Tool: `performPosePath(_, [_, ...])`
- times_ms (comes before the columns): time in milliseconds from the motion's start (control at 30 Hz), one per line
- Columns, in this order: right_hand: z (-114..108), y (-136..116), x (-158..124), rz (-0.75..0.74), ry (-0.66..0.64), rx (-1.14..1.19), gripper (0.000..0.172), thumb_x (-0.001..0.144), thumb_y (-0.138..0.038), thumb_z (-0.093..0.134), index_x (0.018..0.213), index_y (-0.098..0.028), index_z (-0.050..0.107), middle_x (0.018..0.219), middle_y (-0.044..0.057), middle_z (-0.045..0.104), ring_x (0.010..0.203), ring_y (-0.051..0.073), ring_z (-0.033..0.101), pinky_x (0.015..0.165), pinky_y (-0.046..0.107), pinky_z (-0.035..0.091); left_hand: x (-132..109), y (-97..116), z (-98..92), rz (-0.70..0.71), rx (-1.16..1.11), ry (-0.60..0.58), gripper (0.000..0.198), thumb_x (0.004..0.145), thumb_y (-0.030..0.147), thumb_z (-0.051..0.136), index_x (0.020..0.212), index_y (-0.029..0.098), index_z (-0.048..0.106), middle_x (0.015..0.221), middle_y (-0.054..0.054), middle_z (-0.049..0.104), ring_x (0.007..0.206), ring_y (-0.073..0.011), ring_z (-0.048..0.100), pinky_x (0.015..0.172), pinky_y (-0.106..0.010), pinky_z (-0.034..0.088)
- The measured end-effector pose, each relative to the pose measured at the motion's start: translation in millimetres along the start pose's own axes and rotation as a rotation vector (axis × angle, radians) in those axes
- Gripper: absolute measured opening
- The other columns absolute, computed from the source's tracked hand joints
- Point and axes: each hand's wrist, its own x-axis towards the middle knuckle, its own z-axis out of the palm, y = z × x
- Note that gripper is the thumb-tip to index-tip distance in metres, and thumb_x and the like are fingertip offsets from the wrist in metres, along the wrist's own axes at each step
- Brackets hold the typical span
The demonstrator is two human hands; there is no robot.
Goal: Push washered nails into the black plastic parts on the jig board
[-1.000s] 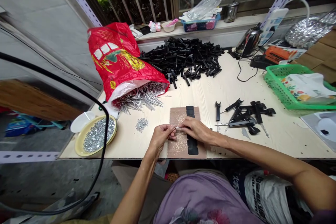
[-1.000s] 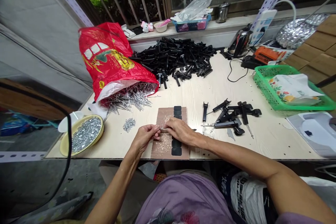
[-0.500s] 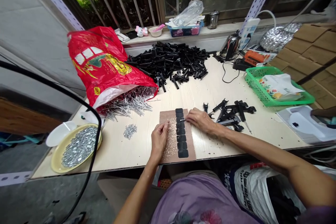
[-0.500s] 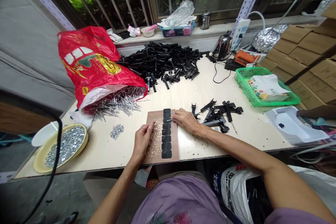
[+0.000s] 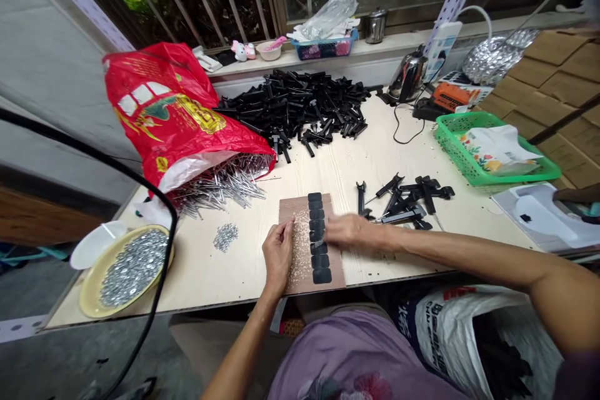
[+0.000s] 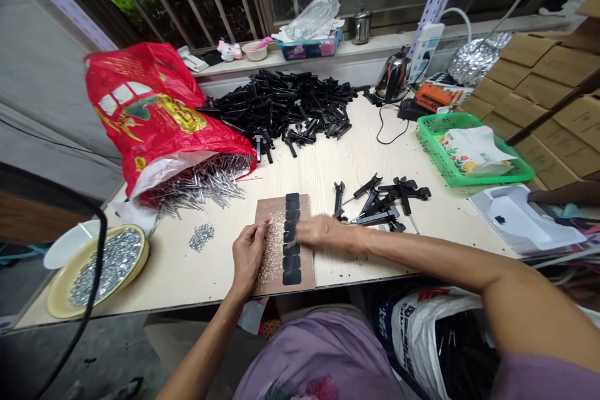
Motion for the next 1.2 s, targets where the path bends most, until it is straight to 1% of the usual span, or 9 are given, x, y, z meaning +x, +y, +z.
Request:
performPosePath(100, [0.5, 1.0, 2.7, 0.272, 0.066, 0.084, 0.031, 0.096, -0.02, 0.034, 0.089, -0.014, 0.064, 0.078, 0.004, 0.062, 0.073, 0.015, 0.054, 0.065, 0.032, 0.051, -0.7, -1.1, 0.7, 0.0, -0.001, 0.011, 0.034, 0.087, 0.042, 0.05, 0.1, 0.018, 0.069, 0.101, -0.007, 0.067, 0.094, -0.0193, 0.061, 0.085, -0.029, 0.044])
performPosePath(233, [2.1, -7.8, 3.6, 0.191, -0.003, 0.18, 0.034, 0.097, -0.02, 0.032, 0.089, -0.02, 0.066, 0.077, 0.001, 0.064, 0.071, 0.014, 0.053, 0.059, 0.028, 0.049, -1.7, 0.0, 1.3, -0.002, -0.014, 0.009, 0.033, 0.086, 0.042, 0.05, 0.098, 0.018, 0.069, 0.098, -0.006, 0.067, 0.092, -0.0188, 0.061, 0.083, -0.028, 0.044])
performPosePath(367, [-8.0, -2.0, 3.5, 0.236, 0.021, 0.133, 0.033, 0.096, -0.02, 0.034, 0.086, -0.017, 0.065, 0.075, 0.003, 0.061, 0.073, 0.015, 0.051, 0.063, 0.03, 0.047, -1.6, 2.0, 1.8, 0.011, 0.001, 0.018, 0.033, 0.086, 0.042, 0.051, 0.098, 0.018, 0.069, 0.097, -0.006, 0.067, 0.092, -0.0189, 0.061, 0.083, -0.028, 0.043])
performPosePath(533, [-6.9, -1.8, -0.3, 0.047, -0.082, 0.069, 0.033, 0.097, -0.017, 0.031, 0.087, -0.017, 0.063, 0.085, 0.005, 0.061, 0.077, 0.014, 0.047, 0.064, 0.026, 0.041, -1.2, 4.6, 1.9, 0.006, 0.017, 0.006, 0.032, 0.087, 0.041, 0.05, 0.097, 0.018, 0.069, 0.096, -0.006, 0.067, 0.09, -0.0185, 0.061, 0.083, -0.027, 0.043])
performPosePath(733, [-1.1, -5.1, 1.5, 0.146, -0.058, 0.139, 0.034, 0.098, -0.024, 0.032, 0.089, -0.017, 0.064, 0.084, 0.005, 0.06, 0.079, 0.015, 0.048, 0.068, 0.026, 0.041, -2.0, 5.1, 1.5, 0.01, -0.005, 0.005, 0.031, 0.087, 0.04, 0.05, 0.098, 0.018, 0.069, 0.097, -0.006, 0.067, 0.093, -0.0188, 0.061, 0.085, -0.028, 0.043])
performPosePath(867, [-26.0, 11.5, -17.7, 0.301, -0.05, 0.158, 0.028, 0.096, -0.03, 0.04, 0.097, -0.019, 0.066, 0.088, 0.006, 0.062, 0.085, 0.017, 0.054, 0.071, 0.028, 0.044, -5.3, 5.0, 0.7, -0.029, -0.069, 0.01, 0.03, 0.087, 0.04, 0.05, 0.096, 0.019, 0.07, 0.097, -0.006, 0.067, 0.093, -0.0193, 0.061, 0.084, -0.029, 0.044])
performPosePath(1000, [-60.8, 39.3, -37.2, 0.488, -0.171, -0.057, 0.025, 0.091, -0.034, 0.048, 0.081, -0.024, 0.069, 0.08, 0.006, 0.062, 0.072, 0.017, 0.056, 0.058, 0.028, 0.04, -6.3, 5.1, -0.5, -0.055, -0.144, 0.011, 0.029, 0.087, 0.039, 0.051, 0.094, 0.02, 0.071, 0.094, -0.006, 0.068, 0.089, -0.0196, 0.061, 0.081, -0.03, 0.045])
performPosePath(1100, [-69.1, 43.6, -12.0, 0.497, -0.135, -0.176, 0.024, 0.088, -0.038, 0.051, 0.082, -0.024, 0.069, 0.081, 0.008, 0.064, 0.074, 0.02, 0.058, 0.06, 0.03, 0.041, -5.8, 5.2, -2.7, -0.056, -0.193, 0.021, 0.029, 0.086, 0.04, 0.051, 0.094, 0.021, 0.072, 0.093, -0.007, 0.068, 0.088, -0.02, 0.062, 0.08, -0.03, 0.046])
performPosePath(1200, [-48.1, 35.6, 53.8, 0.46, -0.049, -0.087, 0.028, 0.092, -0.037, 0.044, 0.088, -0.022, 0.068, 0.087, 0.008, 0.065, 0.075, 0.018, 0.06, 0.063, 0.029, 0.043, -6.3, 5.4, -4.9, -0.045, -0.243, 0.03, 0.028, 0.086, 0.039, 0.051, 0.094, 0.022, 0.072, 0.094, -0.007, 0.068, 0.089, -0.0207, 0.062, 0.081, -0.031, 0.046])
